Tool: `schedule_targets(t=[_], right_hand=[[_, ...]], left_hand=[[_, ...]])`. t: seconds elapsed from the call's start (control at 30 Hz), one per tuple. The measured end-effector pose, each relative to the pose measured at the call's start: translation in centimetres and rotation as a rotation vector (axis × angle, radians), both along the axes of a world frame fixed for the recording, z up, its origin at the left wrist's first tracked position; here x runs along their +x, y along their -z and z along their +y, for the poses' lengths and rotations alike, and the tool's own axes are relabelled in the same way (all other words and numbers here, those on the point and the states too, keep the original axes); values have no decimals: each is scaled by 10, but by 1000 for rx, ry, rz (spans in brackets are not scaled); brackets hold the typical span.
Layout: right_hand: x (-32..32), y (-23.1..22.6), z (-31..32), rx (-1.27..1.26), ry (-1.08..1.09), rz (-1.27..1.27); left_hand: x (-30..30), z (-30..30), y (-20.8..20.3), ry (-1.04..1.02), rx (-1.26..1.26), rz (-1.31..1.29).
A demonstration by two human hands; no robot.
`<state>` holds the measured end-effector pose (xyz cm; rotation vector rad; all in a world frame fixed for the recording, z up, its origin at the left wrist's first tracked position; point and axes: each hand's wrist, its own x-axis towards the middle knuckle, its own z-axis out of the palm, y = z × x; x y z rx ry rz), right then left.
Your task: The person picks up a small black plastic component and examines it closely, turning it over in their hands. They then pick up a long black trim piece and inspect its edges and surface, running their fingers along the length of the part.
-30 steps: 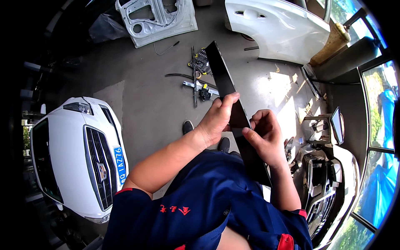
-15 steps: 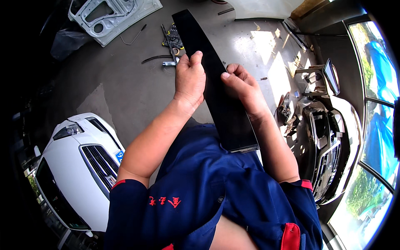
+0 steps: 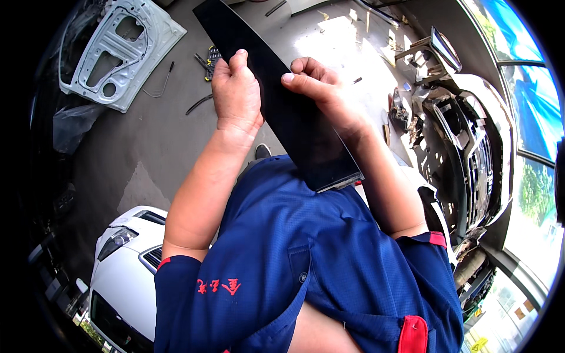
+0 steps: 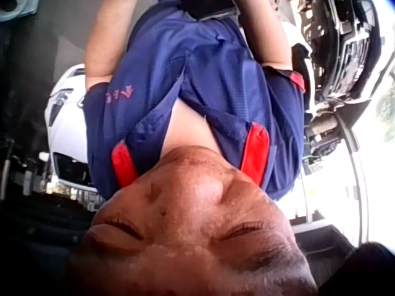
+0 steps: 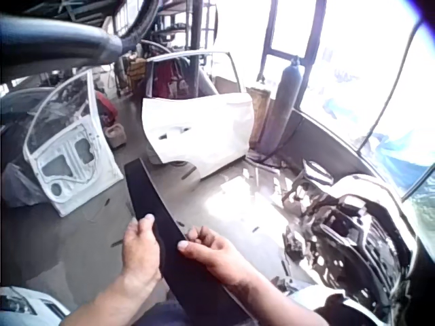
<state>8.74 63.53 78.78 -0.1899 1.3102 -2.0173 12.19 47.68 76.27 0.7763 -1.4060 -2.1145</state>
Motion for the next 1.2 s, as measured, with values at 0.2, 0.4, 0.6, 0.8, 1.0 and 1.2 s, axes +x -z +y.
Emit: schedule_targets(t=[0.2, 0.4, 0.6, 0.8, 1.0, 1.2], right_hand=[[13, 0, 8, -5, 24, 38], [8, -17, 9, 40, 20, 129], [-1, -40, 13, 37, -117, 145], [-13, -37, 12, 48, -228, 208], [-19, -49, 4, 10, -266, 269], [-17, -60, 3, 18, -352, 255]], left_hand=[[6, 10, -10, 53, 15, 37], [6, 14, -23, -38, -52, 35], [9, 17, -26, -103, -164, 91], [17, 22, -31, -191, -140, 99], [20, 21, -35, -319, -163, 84], [27, 21, -42, -380, -226, 102]])
